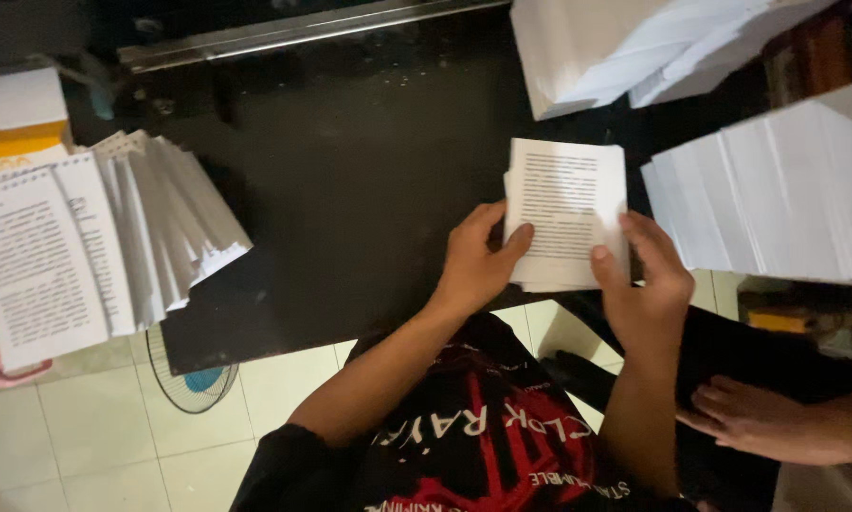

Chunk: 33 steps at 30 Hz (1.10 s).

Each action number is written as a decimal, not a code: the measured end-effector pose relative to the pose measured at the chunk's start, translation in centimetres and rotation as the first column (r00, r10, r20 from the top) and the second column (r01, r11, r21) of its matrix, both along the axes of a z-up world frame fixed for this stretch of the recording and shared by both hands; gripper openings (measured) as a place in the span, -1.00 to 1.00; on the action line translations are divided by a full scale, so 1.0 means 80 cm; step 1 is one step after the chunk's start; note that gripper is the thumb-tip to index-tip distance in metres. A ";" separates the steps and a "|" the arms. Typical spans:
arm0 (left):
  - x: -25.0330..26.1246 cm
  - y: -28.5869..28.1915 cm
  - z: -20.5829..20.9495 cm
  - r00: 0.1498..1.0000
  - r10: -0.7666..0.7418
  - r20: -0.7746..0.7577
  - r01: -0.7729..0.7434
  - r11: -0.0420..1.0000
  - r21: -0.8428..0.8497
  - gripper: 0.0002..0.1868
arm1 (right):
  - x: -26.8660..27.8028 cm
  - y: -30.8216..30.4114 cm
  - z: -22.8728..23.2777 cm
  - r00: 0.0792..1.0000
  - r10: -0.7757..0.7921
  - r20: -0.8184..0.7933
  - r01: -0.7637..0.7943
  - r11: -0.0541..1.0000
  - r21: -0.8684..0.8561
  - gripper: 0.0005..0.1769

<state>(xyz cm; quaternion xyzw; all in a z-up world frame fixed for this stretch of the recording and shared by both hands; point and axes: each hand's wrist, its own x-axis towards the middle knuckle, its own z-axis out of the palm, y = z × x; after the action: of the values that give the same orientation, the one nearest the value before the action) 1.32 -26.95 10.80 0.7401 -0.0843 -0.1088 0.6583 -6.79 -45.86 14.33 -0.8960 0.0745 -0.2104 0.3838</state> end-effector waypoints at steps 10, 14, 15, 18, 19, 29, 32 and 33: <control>0.009 0.025 -0.002 0.986 0.049 -0.160 -0.060 0.996 -0.065 -0.69 | 0.001 0.014 0.002 0.996 -0.091 0.010 0.090 0.995 0.034 -0.40; 0.020 0.080 0.010 0.987 0.093 -0.133 -0.133 0.934 -0.331 -0.74 | 0.009 0.060 -0.001 0.938 -0.011 0.347 -0.079 0.966 0.246 -0.21; 0.022 0.100 0.022 0.991 0.109 -0.072 -0.128 0.919 -0.373 -0.75 | 0.014 0.080 -0.001 0.920 0.008 0.392 -0.143 0.938 0.315 -0.03; 0.017 0.161 -0.008 0.991 0.130 0.033 -0.108 0.918 -0.381 -0.70 | 0.041 0.154 0.005 0.927 0.173 0.334 -0.304 0.866 0.397 0.19; 0.016 0.175 -0.013 0.989 0.148 0.030 -0.125 0.916 -0.381 -0.70 | 0.053 0.166 -0.006 0.924 0.189 0.332 -0.319 0.860 0.398 0.19; -0.002 0.217 -0.058 0.965 0.220 0.142 -0.188 0.959 -0.212 -0.74 | 0.082 0.229 -0.114 0.905 0.395 0.154 -0.406 0.699 0.589 -0.44; 0.003 0.218 -0.057 0.955 0.230 0.186 -0.192 0.960 -0.202 -0.74 | 0.087 0.229 -0.111 0.904 0.402 0.147 -0.407 0.701 0.586 -0.46; 0.003 0.219 -0.066 0.953 0.241 0.184 -0.199 0.955 -0.221 -0.73 | 0.087 0.229 -0.115 0.903 0.408 0.133 -0.404 0.705 0.582 -0.50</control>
<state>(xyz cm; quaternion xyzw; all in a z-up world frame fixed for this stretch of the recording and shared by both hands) 1.54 -9.42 5.54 0.6822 -0.0802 0.0526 0.7249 0.19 -27.55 5.10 -0.7236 -0.0610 -0.0836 0.6824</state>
